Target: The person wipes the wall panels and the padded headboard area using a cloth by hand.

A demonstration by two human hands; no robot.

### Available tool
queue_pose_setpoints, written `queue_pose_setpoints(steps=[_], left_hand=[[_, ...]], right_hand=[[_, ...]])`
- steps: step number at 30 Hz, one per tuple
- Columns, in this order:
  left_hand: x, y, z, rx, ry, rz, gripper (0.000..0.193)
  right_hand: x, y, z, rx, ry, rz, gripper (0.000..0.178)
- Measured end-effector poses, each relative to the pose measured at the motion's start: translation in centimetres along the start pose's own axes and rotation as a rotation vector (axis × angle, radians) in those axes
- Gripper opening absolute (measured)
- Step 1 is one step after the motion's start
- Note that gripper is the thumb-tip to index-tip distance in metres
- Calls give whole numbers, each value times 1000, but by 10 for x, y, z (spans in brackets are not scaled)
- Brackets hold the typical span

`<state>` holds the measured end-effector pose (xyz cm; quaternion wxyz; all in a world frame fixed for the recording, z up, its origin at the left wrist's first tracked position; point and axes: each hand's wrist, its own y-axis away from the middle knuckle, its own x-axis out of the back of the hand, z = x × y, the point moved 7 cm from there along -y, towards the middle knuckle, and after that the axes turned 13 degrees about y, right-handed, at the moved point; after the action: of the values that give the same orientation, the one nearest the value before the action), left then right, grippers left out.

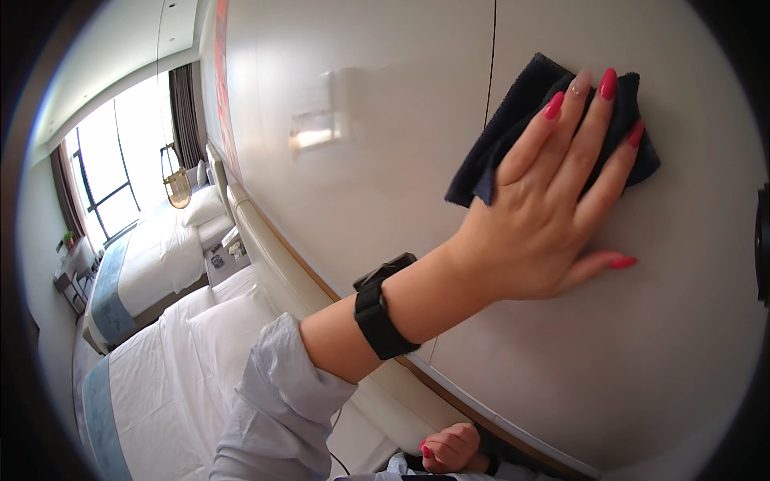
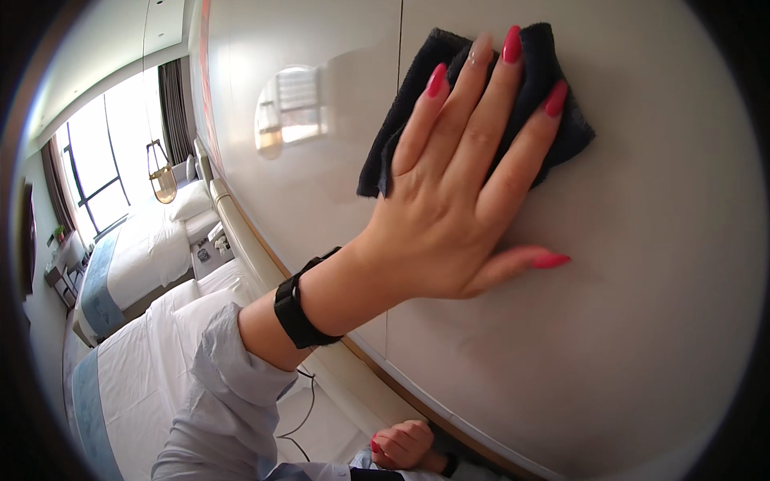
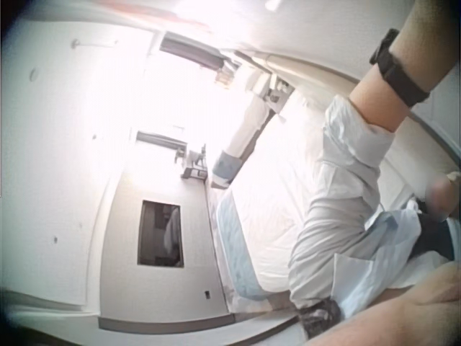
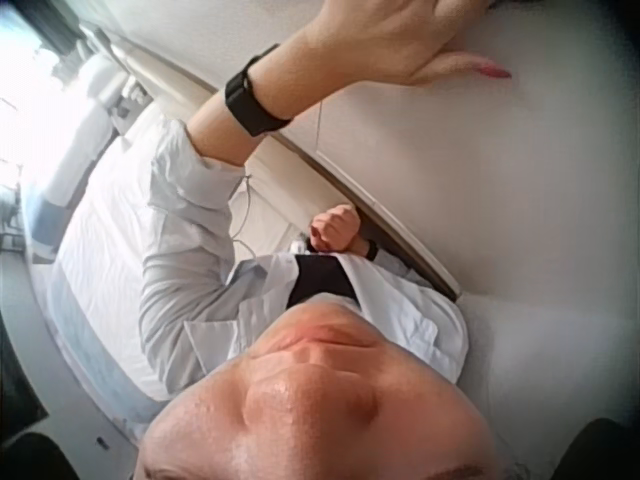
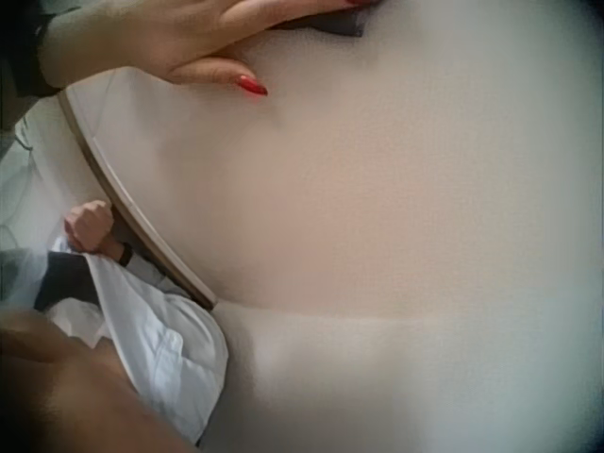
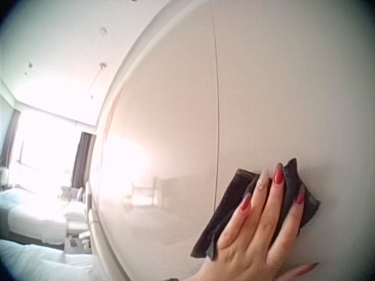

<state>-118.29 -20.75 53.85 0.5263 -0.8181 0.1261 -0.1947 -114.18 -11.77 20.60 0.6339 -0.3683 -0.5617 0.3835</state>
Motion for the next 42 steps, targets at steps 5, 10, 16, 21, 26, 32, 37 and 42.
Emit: queue_pose_setpoints(steps=[5, 10, 16, 21, 26, 32, 37, 42], left_hand=[[-1, 5, -7, -106, 72, 33, 55], [10, 17, -30, -356, 29, 179, 53], [55, 44, -146, 60, -171, -108, 69], [108, 83, -238, 110, -97, 197, 60], [153, 161, -355, 339, -114, 273, 52], [197, 277, -467, 831, 5, 506, 58], [162, 268, -412, 881, -46, 535, 51], [73, 169, -209, 557, -272, 369, 56]], right_hand=[[0, 4, 3, -27, -29, -13, 25], [-2, 3, 1, -20, -10, -64, 23], [-3, -6, 0, -65, 72, -91, 23], [-6, -14, -3, -135, 117, -131, 22], [-8, -19, -9, -206, 216, -140, 14], [-11, -18, -14, -259, 335, -149, 23], [-13, -15, -16, -263, 403, -96, 23], [-13, -14, -17, -290, 408, -62, 20]])
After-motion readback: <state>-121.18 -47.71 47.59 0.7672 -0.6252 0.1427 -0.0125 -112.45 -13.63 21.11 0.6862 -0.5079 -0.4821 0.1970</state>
